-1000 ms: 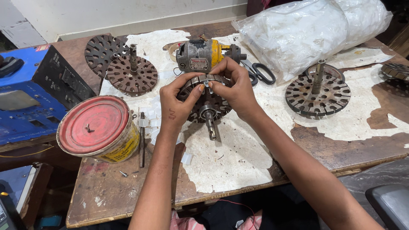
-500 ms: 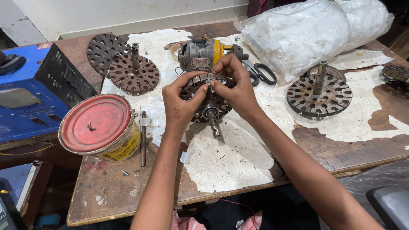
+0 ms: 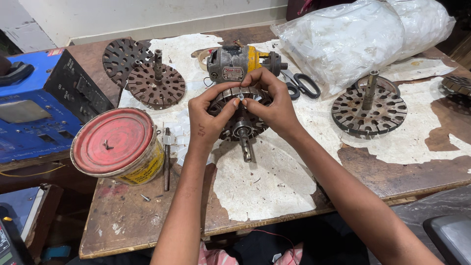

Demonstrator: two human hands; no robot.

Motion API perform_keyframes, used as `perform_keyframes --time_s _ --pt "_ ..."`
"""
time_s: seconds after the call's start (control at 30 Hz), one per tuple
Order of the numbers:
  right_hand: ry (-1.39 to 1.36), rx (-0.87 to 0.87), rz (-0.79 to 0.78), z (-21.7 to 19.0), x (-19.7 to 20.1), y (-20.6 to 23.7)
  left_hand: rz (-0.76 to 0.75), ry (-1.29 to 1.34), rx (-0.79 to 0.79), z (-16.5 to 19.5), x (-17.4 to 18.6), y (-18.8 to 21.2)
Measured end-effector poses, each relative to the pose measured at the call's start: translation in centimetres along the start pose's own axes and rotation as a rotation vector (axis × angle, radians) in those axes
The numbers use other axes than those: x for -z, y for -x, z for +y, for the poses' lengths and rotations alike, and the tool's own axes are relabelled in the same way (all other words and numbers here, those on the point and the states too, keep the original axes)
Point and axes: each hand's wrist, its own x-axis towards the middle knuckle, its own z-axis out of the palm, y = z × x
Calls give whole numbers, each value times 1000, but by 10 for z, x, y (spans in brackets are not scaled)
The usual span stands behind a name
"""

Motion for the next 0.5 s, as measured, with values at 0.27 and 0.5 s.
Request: perform_keyframes --time_s 0.27,0.5 --pt "-26 12 -4 1 2 -2 45 -50 -37 -1 -5 0" --pt "-39 -16 -3 1 2 -2 92 -97 -15 -1 -8 0"
